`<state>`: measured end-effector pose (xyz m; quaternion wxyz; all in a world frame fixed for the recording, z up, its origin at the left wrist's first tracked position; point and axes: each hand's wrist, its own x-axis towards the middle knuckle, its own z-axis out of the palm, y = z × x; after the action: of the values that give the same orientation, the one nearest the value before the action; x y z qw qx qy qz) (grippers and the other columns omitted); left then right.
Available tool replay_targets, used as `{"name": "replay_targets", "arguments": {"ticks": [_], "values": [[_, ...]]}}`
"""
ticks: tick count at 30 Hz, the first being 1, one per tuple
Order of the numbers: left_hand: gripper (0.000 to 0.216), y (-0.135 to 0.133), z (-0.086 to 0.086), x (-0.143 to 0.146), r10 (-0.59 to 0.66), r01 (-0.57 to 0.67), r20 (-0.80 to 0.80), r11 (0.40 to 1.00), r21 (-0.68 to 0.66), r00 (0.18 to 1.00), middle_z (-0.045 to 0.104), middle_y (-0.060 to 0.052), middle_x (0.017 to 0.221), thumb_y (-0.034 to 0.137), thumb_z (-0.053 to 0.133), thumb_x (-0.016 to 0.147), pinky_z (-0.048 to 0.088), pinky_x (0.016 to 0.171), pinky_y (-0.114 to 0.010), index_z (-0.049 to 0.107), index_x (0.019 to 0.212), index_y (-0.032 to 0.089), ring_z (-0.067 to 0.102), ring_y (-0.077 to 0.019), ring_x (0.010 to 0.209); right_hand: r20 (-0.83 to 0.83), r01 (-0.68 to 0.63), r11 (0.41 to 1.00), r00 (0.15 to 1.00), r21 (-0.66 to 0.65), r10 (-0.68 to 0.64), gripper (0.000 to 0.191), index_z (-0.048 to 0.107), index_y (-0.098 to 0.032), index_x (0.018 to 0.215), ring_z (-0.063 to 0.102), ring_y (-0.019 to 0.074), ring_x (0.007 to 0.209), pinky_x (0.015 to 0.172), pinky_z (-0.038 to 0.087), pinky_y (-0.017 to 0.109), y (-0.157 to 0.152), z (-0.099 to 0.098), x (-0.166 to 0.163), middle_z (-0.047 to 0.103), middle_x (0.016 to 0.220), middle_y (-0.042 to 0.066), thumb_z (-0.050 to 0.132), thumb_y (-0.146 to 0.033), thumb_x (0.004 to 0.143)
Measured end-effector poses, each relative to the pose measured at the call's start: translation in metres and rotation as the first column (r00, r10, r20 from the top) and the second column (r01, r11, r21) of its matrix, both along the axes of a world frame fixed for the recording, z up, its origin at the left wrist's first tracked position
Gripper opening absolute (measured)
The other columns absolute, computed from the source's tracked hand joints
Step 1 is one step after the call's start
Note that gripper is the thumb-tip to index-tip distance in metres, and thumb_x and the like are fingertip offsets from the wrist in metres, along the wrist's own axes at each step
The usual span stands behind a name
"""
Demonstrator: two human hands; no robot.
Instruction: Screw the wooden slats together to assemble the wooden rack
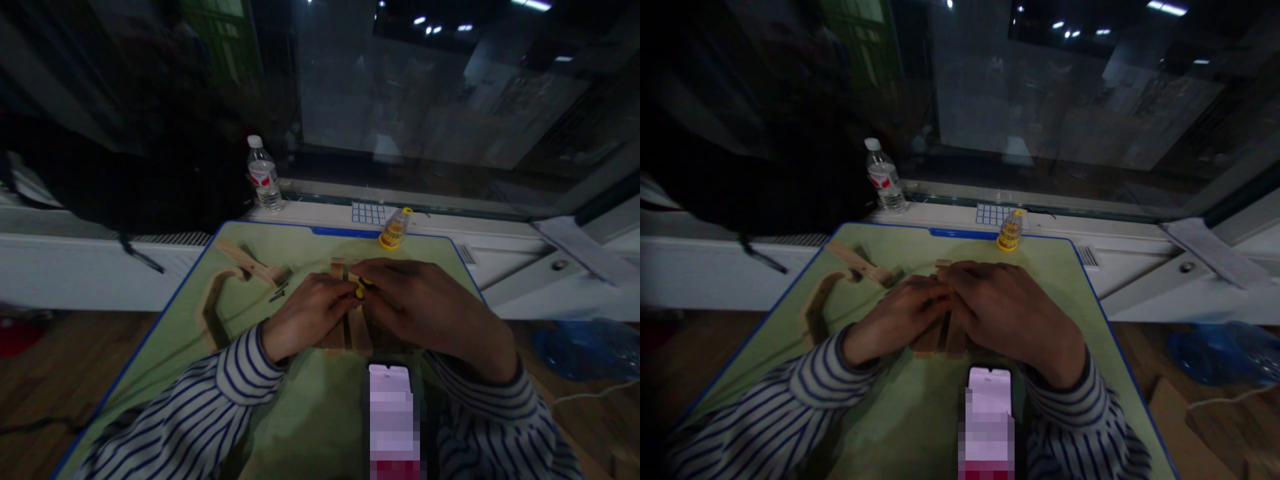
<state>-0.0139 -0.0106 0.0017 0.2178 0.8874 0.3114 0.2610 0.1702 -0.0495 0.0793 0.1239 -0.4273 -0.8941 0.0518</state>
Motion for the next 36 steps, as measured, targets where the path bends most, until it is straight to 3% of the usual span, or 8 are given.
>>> {"name": "replay_targets", "arguments": {"ticks": [6,16,23,29,36], "values": [[0.017,0.000,0.000,0.000,-0.015,0.016,0.014,0.999,-0.032,1.000,0.070,-0.002,0.089,0.025,0.051,0.092,0.046,0.078,-0.030,0.067,0.096,0.018,0.063,-0.0158,0.084,0.028,-0.002,1.000,1.000,0.023,0.001,0.036,0.054,-0.017,0.126,0.064,0.0225,0.104,0.089,0.051,0.037,0.000,-0.002,0.002,0.066,0.120,0.007,0.045,-0.019,0.091],[0.016,-0.003,0.010,-0.001,0.056,-0.053,0.028,0.991,-0.124,0.998,0.071,0.002,0.085,0.021,0.061,0.084,0.044,0.070,-0.026,0.070,0.096,0.023,0.064,-0.0138,0.076,0.066,0.052,0.997,0.996,0.063,-0.056,0.032,0.057,-0.019,0.123,0.066,0.0221,0.097,0.082,0.050,0.034,0.002,-0.002,0.000,0.069,0.113,0.007,0.046,-0.029,0.094],[0.017,-0.004,0.006,0.002,0.071,-0.070,0.016,0.997,-0.036,0.997,0.073,0.000,0.087,0.028,0.065,0.083,0.046,0.074,-0.029,0.070,0.099,0.023,0.065,-0.0159,0.078,0.085,0.079,0.993,0.993,0.084,-0.086,0.031,0.058,-0.022,0.119,0.067,0.0215,0.087,0.073,0.049,0.033,0.003,-0.003,-0.001,0.071,0.102,0.005,0.047,-0.036,0.094],[0.012,-0.003,0.003,0.002,0.059,-0.059,0.023,0.998,0.010,0.998,0.072,0.000,0.082,0.025,0.062,0.086,0.045,0.071,-0.028,0.070,0.093,0.021,0.064,-0.0154,0.075,0.054,0.079,0.995,0.995,0.058,-0.082,0.035,0.056,-0.021,0.123,0.066,0.0236,0.096,0.080,0.050,0.037,0.002,-0.002,0.000,0.069,0.110,0.006,0.046,-0.039,0.094],[0.016,0.000,0.000,0.000,0.003,-0.003,0.002,1.000,-0.001,1.000,0.071,-0.001,0.086,0.026,0.053,0.092,0.044,0.073,-0.027,0.067,0.091,0.018,0.064,-0.0158,0.080,-0.061,-0.006,1.000,0.998,0.011,0.007,0.035,0.054,-0.018,0.124,0.061,0.0205,0.109,0.091,0.049,0.034,-0.001,0.002,0.001,0.061,0.129,0.006,0.048,-0.020,0.089]]}}
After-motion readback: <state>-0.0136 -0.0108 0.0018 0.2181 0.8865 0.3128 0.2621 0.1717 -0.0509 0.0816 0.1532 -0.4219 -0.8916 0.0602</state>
